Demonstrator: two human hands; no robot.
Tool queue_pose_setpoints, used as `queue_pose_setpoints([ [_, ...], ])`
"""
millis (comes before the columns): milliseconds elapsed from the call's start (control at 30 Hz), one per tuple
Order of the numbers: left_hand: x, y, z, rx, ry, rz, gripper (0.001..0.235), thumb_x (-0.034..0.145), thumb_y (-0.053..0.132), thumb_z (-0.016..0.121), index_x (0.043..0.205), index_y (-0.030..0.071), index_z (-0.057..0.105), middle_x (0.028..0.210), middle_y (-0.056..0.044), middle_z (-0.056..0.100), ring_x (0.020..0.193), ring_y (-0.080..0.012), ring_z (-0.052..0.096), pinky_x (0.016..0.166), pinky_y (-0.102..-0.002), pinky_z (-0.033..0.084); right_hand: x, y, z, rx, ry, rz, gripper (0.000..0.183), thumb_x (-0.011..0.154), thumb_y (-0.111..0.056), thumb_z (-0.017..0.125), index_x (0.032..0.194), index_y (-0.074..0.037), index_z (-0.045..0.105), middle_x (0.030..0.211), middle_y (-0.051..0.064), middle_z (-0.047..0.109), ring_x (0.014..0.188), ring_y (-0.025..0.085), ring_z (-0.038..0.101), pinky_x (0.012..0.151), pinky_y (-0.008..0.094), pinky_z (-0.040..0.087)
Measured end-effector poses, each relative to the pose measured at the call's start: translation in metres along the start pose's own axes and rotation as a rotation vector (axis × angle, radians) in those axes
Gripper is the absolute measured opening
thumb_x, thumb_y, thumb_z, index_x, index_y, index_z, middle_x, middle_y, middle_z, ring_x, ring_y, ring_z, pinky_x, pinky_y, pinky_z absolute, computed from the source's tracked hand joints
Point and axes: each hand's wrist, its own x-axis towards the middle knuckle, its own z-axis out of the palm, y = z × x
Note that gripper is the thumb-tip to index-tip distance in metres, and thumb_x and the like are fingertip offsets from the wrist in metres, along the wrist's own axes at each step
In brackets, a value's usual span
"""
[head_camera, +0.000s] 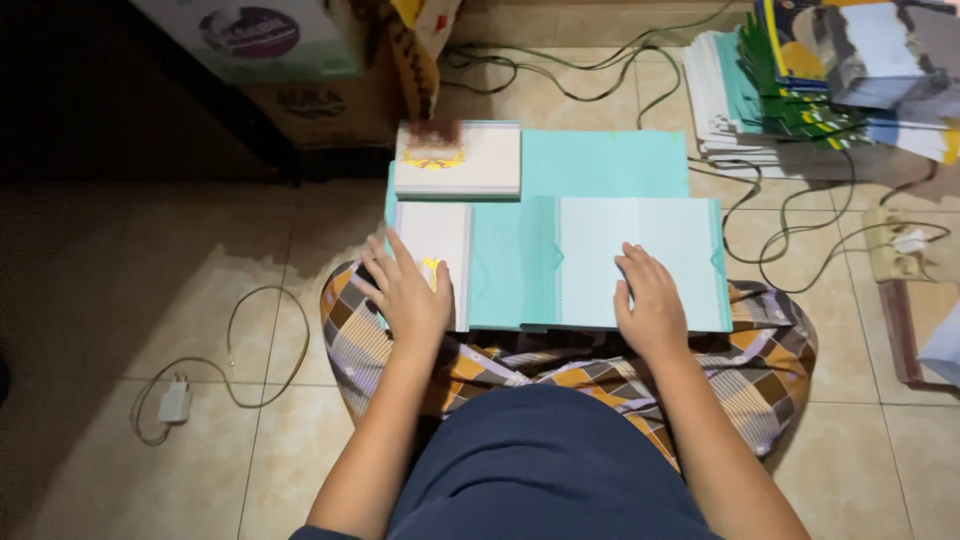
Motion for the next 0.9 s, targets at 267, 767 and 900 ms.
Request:
queue_pose_setpoints([
  [267, -0.02, 0.135, 0.059, -0.433, -0.081, 0.924, 0.048, 0.087, 0.015, 0.066, 0.131, -0.002, 0.061, 0.144, -0.029, 0.053, 0.141, -0.0473, 0.045, 0.115, -0.059, 0.036, -0.012, 0.024, 0.026, -0.101, 0.067, 0.039, 0.024, 0.094, -0.02, 0.059, 0.116, -0.011, 0.066, 0.118, 0.007, 0.061, 0.122, 0.027, 0.058, 0.103, 0.042, 0.047],
  [767, -0.019, 0.167, 0.068, -0.025, -0.421, 1.012, 0.066, 0.097, 0.057, 0.039, 0.157, 0.03, 0.04, 0.163, -0.019, 0.037, 0.155, -0.0391, 0.03, 0.124, -0.061, 0.021, -0.033, 0.021, -0.055, -0.075, -0.03, 0.494, 0.088, 0.088, -0.053, 0.073, 0.148, 0.005, 0.046, 0.148, 0.03, 0.046, 0.137, 0.048, 0.045, 0.111, 0.061, 0.038],
  [900, -0.019, 0.167, 0.067, -0.003, -0.442, 1.014, 0.066, 0.097, 0.06, 0.038, 0.157, 0.033, 0.038, 0.165, -0.017, 0.034, 0.156, -0.0387, 0.028, 0.124, -0.062, 0.02, -0.036, 0.024, -0.064, -0.103, -0.05, 0.648, 0.098, 0.084, -0.058, 0.075, 0.151, 0.005, 0.041, 0.147, 0.031, 0.047, 0.136, 0.05, 0.046, 0.108, 0.062, 0.039],
])
